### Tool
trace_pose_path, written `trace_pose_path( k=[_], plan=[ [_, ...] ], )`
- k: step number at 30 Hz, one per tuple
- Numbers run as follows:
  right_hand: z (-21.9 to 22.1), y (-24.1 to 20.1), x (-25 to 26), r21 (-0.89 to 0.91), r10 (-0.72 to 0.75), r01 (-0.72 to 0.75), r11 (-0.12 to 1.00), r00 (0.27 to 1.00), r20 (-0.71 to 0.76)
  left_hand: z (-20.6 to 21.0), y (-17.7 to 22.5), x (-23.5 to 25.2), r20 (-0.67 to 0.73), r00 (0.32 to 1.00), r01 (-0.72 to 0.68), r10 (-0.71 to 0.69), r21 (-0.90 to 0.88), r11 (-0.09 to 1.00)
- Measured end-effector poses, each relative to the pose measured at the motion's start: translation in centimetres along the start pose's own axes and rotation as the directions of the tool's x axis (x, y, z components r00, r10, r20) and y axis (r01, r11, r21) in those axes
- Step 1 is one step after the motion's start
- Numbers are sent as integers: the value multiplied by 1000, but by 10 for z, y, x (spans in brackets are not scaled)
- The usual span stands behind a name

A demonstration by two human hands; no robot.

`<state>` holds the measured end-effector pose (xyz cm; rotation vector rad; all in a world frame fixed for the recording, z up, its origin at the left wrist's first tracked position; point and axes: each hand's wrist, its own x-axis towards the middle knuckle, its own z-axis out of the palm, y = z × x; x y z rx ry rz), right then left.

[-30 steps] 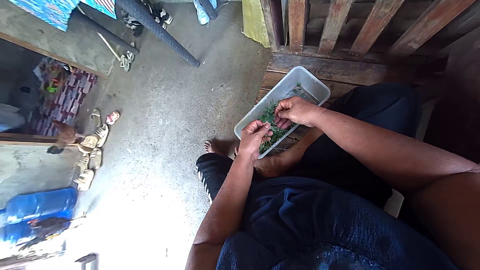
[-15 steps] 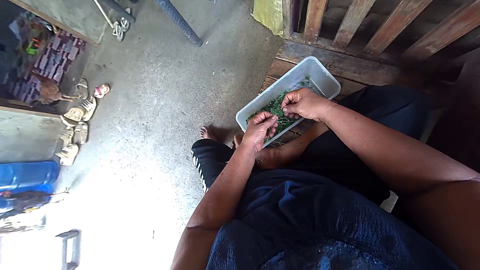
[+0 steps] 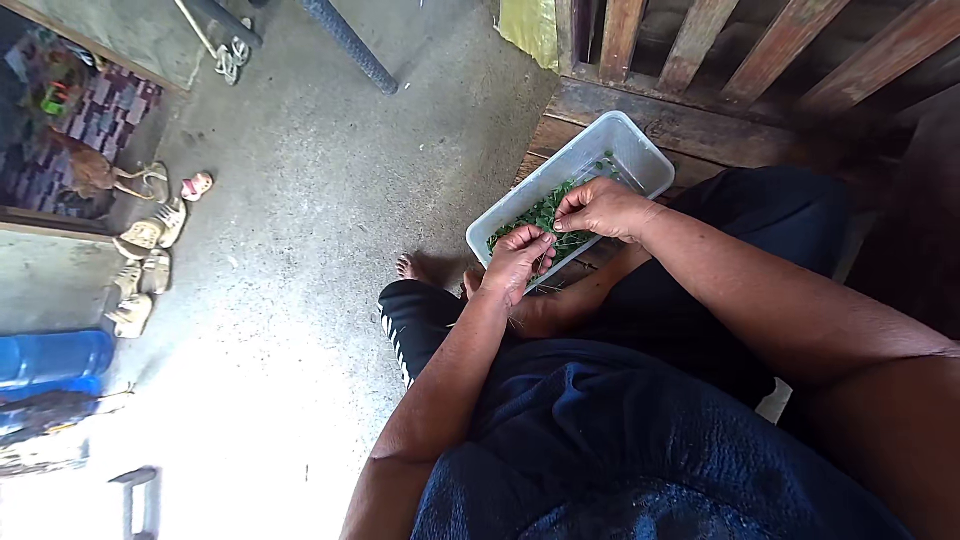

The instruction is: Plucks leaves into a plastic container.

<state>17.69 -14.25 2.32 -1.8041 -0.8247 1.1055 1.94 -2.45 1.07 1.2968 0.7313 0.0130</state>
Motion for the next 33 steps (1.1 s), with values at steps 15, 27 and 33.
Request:
trace_pose_path(
  k=[15,27,33],
  plan=[
    [-3,-4,-2,-39,72,-70,997,996,47,-1,-2,1,-18,1000,-10,9,-25,1000],
    [4,3,2,-170,-246,245,955,969,15,1,-3,1,-4,1000,-29,29,36,999],
    [2,2,1,-181,-256,247,952,966,-28,1,-3,1,-7,999,-32,32,45,998]
  ],
)
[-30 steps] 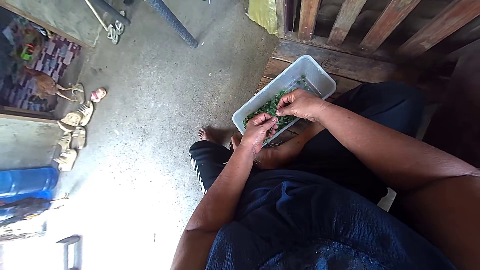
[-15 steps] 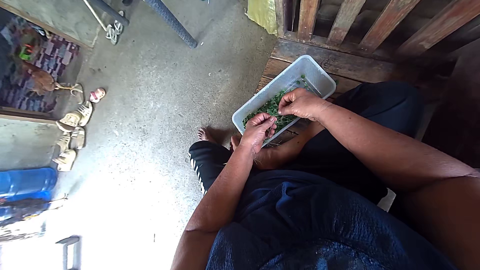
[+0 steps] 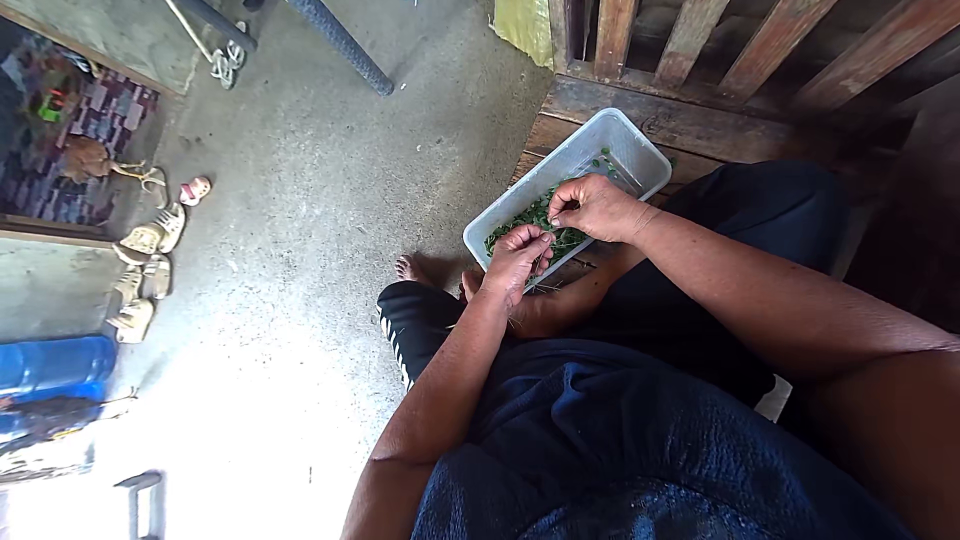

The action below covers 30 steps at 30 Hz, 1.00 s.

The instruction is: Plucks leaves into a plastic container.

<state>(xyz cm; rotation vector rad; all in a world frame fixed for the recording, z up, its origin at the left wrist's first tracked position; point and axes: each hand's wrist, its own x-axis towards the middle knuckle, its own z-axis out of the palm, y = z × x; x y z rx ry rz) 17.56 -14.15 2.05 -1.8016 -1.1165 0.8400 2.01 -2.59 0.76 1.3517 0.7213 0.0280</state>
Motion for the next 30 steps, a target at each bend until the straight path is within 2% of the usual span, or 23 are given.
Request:
trace_pose_path(
  k=[4,10,13,18,25,28,30],
  plan=[
    [-2,-6,-2,-16,51,-51,999,999,-7,0,1,0,-23,1000,8,-8,2,1000],
    [5,3,0,41,-96,93,995,993,72,1,0,0,-14,1000,-4,5,18,1000],
    [7,4,0,3,-107,107,994,993,41,1,-1,0,0,1000,-16,16,40,999],
    [-1,2,1,18,-64,66,998,993,-100,0,-1,-1,13,999,-30,29,54,998],
    [-3,4,3,-61,-3,12,998,989,146,1,-1,-1,49,996,-85,79,136,987],
    [-2,0,1,-41,60,-55,998,990,127,1,-1,-2,65,993,-107,97,172,979],
    [-3,-1,1,25,68,-69,997,997,41,1,-1,-1,67,992,-113,102,189,975]
  ],
)
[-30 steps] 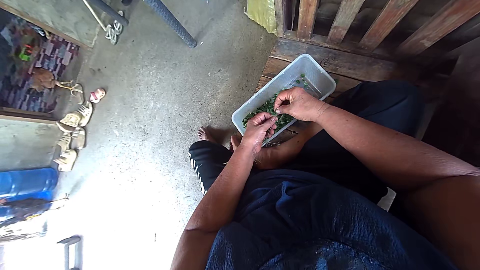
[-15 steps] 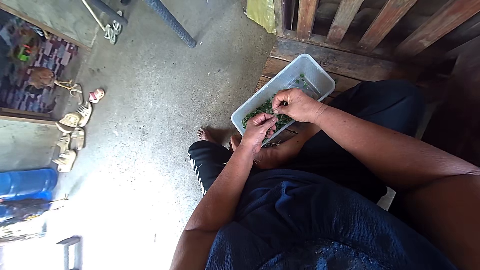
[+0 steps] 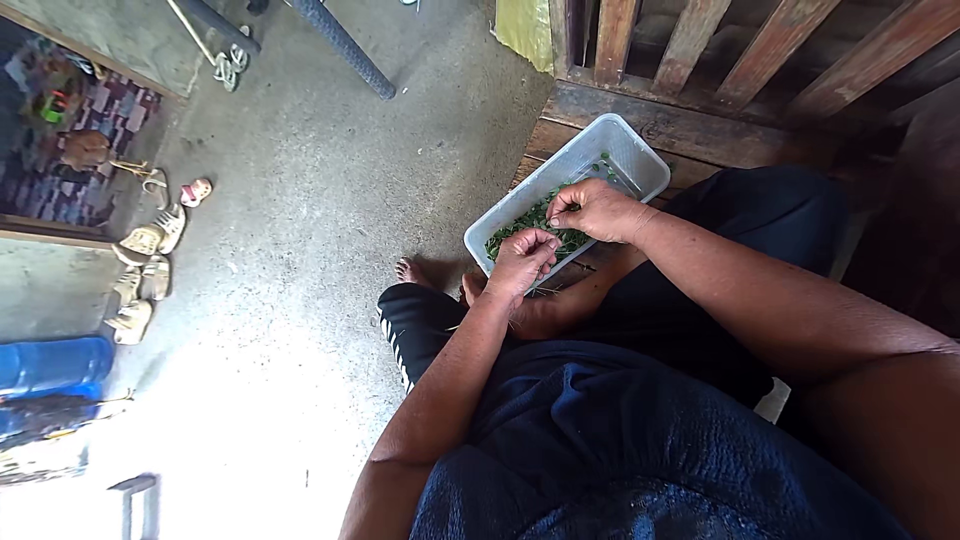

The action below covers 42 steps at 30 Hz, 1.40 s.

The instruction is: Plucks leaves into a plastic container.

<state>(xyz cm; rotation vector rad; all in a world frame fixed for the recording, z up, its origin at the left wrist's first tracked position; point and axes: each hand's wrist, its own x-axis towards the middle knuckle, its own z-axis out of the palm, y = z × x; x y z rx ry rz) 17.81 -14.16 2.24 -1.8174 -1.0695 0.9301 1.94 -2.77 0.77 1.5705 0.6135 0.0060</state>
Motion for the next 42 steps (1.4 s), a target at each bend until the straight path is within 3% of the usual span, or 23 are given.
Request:
trace_pose_path(
  k=[6,12,21,28,33,38,42],
  plan=[
    [-14,6,3,139,50,-15,990,967,-251,-1,1,0,-61,996,58,-66,-125,990],
    [-11,3,0,72,64,-61,996,997,-45,-3,2,1,-117,989,61,-91,-243,968],
    [-3,2,-1,124,46,-48,991,999,16,1,3,0,-35,996,76,-87,-247,966],
    [-6,0,-1,-13,21,-20,1000,996,90,0,1,0,-12,999,40,-44,-231,972],
    [-15,5,0,-28,1,-1,1000,1000,-12,-5,-3,2,-10,999,30,-34,-280,960],
    [-16,7,0,-42,-54,53,998,998,-13,-5,-1,1,-4,999,49,-53,-292,955],
    [-23,13,3,-140,-62,42,989,988,-139,-6,1,-1,17,998,62,-59,-313,948]
  ],
)
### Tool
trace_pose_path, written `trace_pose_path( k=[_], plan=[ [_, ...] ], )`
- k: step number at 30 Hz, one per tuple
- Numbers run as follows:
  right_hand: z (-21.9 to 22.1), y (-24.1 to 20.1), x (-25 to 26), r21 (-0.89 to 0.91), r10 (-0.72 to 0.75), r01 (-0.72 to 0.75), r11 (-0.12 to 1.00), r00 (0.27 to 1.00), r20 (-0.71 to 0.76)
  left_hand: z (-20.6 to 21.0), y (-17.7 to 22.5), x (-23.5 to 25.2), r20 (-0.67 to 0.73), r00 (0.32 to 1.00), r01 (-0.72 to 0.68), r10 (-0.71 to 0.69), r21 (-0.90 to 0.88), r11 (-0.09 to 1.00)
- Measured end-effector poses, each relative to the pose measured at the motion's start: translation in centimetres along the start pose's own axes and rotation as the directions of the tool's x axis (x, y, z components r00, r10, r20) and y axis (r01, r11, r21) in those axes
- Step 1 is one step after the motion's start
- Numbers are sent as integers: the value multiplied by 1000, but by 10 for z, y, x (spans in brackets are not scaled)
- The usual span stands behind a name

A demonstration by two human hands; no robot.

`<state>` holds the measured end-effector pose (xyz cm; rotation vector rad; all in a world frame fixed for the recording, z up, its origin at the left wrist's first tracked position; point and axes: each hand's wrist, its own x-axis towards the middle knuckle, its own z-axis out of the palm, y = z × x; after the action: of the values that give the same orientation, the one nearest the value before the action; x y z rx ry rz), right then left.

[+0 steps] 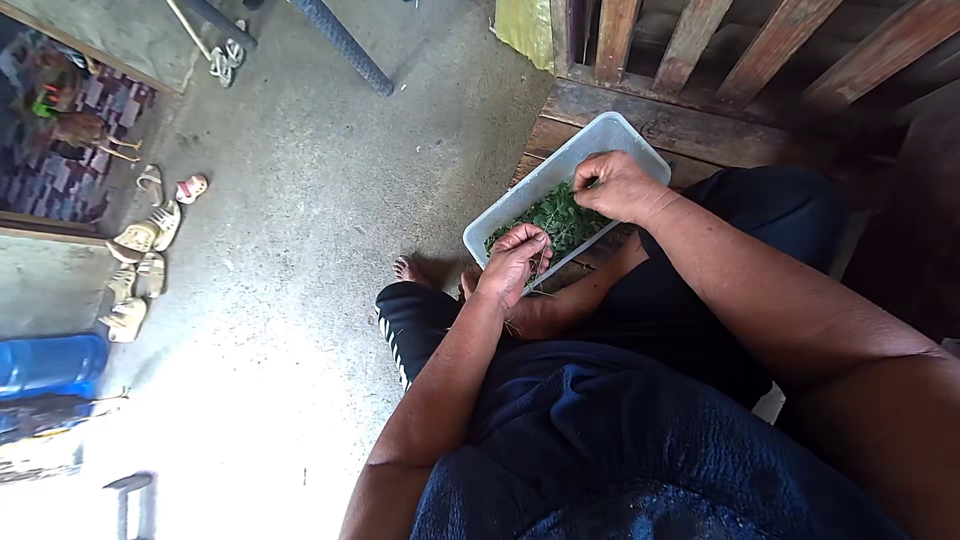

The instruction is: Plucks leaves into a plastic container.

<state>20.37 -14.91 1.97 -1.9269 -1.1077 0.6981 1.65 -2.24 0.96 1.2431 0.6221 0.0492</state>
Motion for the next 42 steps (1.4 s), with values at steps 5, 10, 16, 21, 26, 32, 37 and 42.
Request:
trace_pose_path(
  k=[5,10,16,21,26,32,37,42],
  plan=[
    [-2,-2,-1,50,-16,20,999,997,-79,-2,-3,3,-41,997,-54,59,117,992],
    [4,-8,-2,104,-65,63,993,998,11,-2,-5,3,19,987,-154,160,396,905],
    [16,-12,-4,113,92,-107,988,987,132,0,-7,3,63,982,-187,178,446,875],
    [14,-8,-3,229,67,-62,971,998,-12,-1,-8,3,58,983,-182,174,435,882],
    [23,-7,-2,114,-15,-2,993,989,149,1,-8,4,55,985,-172,165,452,875],
    [8,-8,-2,188,22,-23,982,1000,4,1,-8,3,34,989,-144,142,384,912],
    [-1,-8,-3,220,80,-124,968,977,199,0,-6,3,15,992,-119,122,349,930],
    [-3,-11,-4,154,63,-77,985,994,93,-1,-6,3,46,990,-144,137,395,907]
  ],
)
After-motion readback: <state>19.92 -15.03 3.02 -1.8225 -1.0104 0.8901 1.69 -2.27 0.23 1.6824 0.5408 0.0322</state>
